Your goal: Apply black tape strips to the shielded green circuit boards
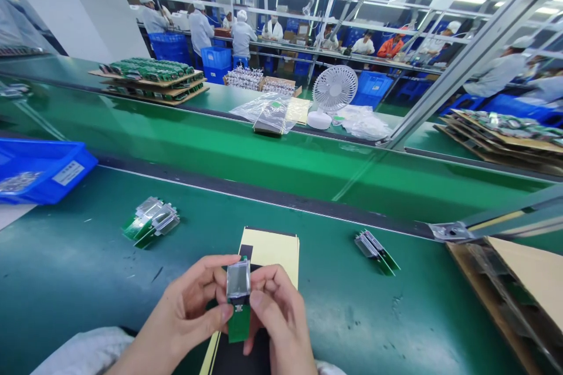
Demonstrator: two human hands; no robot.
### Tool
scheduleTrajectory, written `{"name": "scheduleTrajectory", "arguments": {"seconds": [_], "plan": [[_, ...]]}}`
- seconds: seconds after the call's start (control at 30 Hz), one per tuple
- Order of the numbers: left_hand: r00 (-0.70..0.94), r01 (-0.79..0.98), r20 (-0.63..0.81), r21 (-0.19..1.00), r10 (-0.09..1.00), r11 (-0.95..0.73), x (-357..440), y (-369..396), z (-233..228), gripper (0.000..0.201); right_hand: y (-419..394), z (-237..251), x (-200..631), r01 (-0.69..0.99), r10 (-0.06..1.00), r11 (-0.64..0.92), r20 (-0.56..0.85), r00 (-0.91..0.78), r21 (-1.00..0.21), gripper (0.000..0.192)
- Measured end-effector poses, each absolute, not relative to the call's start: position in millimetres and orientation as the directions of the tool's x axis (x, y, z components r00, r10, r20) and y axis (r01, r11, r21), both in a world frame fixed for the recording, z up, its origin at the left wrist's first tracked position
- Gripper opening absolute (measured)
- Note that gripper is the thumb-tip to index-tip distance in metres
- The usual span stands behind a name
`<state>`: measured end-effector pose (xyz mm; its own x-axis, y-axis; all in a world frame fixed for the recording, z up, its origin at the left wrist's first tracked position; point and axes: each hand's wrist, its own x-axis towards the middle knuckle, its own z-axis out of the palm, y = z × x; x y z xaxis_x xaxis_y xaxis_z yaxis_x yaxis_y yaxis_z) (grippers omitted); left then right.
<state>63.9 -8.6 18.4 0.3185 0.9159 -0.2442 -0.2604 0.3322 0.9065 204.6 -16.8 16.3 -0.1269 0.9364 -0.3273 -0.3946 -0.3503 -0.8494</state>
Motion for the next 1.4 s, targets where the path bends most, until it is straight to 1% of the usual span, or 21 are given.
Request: {"name": "scheduleTrajectory", "arguments": {"seconds": [0.07, 0.17, 0.23, 0.3, 0.33, 0.37, 0.4, 0.43, 0.47, 0.53, 0.6, 0.67, 0.77, 0.83, 0.93, 1.03, 1.1, 1.17, 1.23, 1.33, 1.4], "plan": [[0.305, -0.258, -0.233, 0.913, 0.923, 0.315, 65, -9, 15, 0.035, -15, 20, 204, -0.345, 0.946, -0.318, -0.318, -0.059, -0.883, 0.025], [0.267, -0.235, -0.199, 0.935, 0.943, 0.264, 68, -11, 10, 0.035, -13, 23, 201, -0.217, 0.968, -0.225, -0.243, 0.061, -0.950, 0.025], [0.249, -0.220, -0.200, 0.941, 0.948, 0.256, 70, -13, 9, 0.039, -11, 25, 203, -0.146, 0.979, -0.182, -0.193, 0.070, -0.973, 0.024], [0.207, -0.187, -0.230, 0.945, 0.951, 0.270, 70, -14, 9, 0.049, -7, 25, 215, -0.014, 0.987, -0.144, -0.145, 0.069, -0.989, 0.020], [0.173, -0.157, -0.250, 0.948, 0.953, 0.277, 69, -14, 9, 0.054, -4, 24, 225, 0.106, 0.992, -0.101, -0.092, 0.092, -0.989, 0.018], [0.137, -0.122, -0.262, 0.953, 0.955, 0.279, 67, -12, 10, 0.055, 0, 22, 237, 0.270, 0.992, -0.040, -0.005, 0.129, -0.962, 0.015], [0.115, -0.085, -0.267, 0.957, 0.957, 0.278, 65, -11, 10, 0.053, 3, 20, 251, 0.448, 0.980, 0.020, 0.107, 0.170, -0.894, 0.014], [0.118, -0.048, -0.270, 0.960, 0.956, 0.277, 62, -9, 10, 0.049, 7, 17, 266, 0.618, 0.955, 0.060, 0.225, 0.193, -0.784, 0.014], [0.145, -0.009, -0.281, 0.958, 0.949, 0.285, 59, -8, 10, 0.045, 10, 14, 281, 0.752, 0.921, 0.067, 0.331, 0.206, -0.656, 0.016], [0.208, 0.060, -0.305, 0.952, 0.929, 0.299, 52, -5, 9, 0.038, 17, 7, 307, 0.848, 0.880, 0.029, 0.415, 0.229, -0.530, 0.023], [0.226, 0.105, -0.311, 0.950, 0.923, 0.294, 48, -3, 7, 0.036, 23, 1, 326, 0.880, 0.855, -0.015, 0.450, 0.258, -0.475, 0.033], [0.211, 0.110, -0.308, 0.951, 0.928, 0.290, 46, -2, 5, 0.037, 26, -3, 338, 0.903, 0.828, -0.063, 0.482, 0.285, -0.424, 0.043], [0.167, 0.093, -0.327, 0.944, 0.930, 0.316, 48, 0, 4, 0.043, 29, -9, 347, 0.923, 0.799, -0.125, 0.515, 0.312, -0.365, 0.049], [0.123, 0.093, -0.341, 0.939, 0.932, 0.332, 50, 2, 4, 0.048, 31, -11, 349, 0.930, 0.787, -0.148, 0.529, 0.316, -0.335, 0.045], [0.096, 0.115, -0.328, 0.942, 0.940, 0.317, 52, 3, 5, 0.050, 33, -14, 349, 0.939, 0.775, -0.169, 0.547, 0.315, -0.301, 0.035], [0.112, 0.181, -0.278, 0.950, 0.954, 0.256, 50, 1, 3, 0.041, 34, -14, 350, 0.947, 0.773, -0.166, 0.559, 0.299, -0.276, 0.025], [0.130, 0.263, -0.239, 0.944, 0.962, 0.199, 48, 0, 0, 0.034, 33, -10, 351, 0.951, 0.770, -0.153, 0.571, 0.284, -0.268, 0.023], [0.146, 0.375, -0.174, 0.921, 0.974, 0.109, 45, 2, -2, 0.027, 31, -5, 348, 0.954, 0.762, -0.125, 0.589, 0.267, -0.271, 0.021], [0.157, 0.491, -0.086, 0.871, 0.984, -0.002, 43, 6, -3, 0.028, 31, 0, 336, 0.955, 0.768, -0.055, 0.599, 0.226, -0.290, 0.018], [0.181, 0.594, 0.009, 0.796, 0.984, -0.116, 45, 19, -5, 0.044, 31, 2, 298, 0.928, 0.825, 0.133, 0.558, 0.092, -0.349, 0.015], [0.203, 0.628, 0.032, 0.763, 0.979, -0.155, 49, 28, -7, 0.057, 31, 1, 264, 0.887, 0.866, 0.241, 0.499, -0.014, -0.393, 0.020]]}}
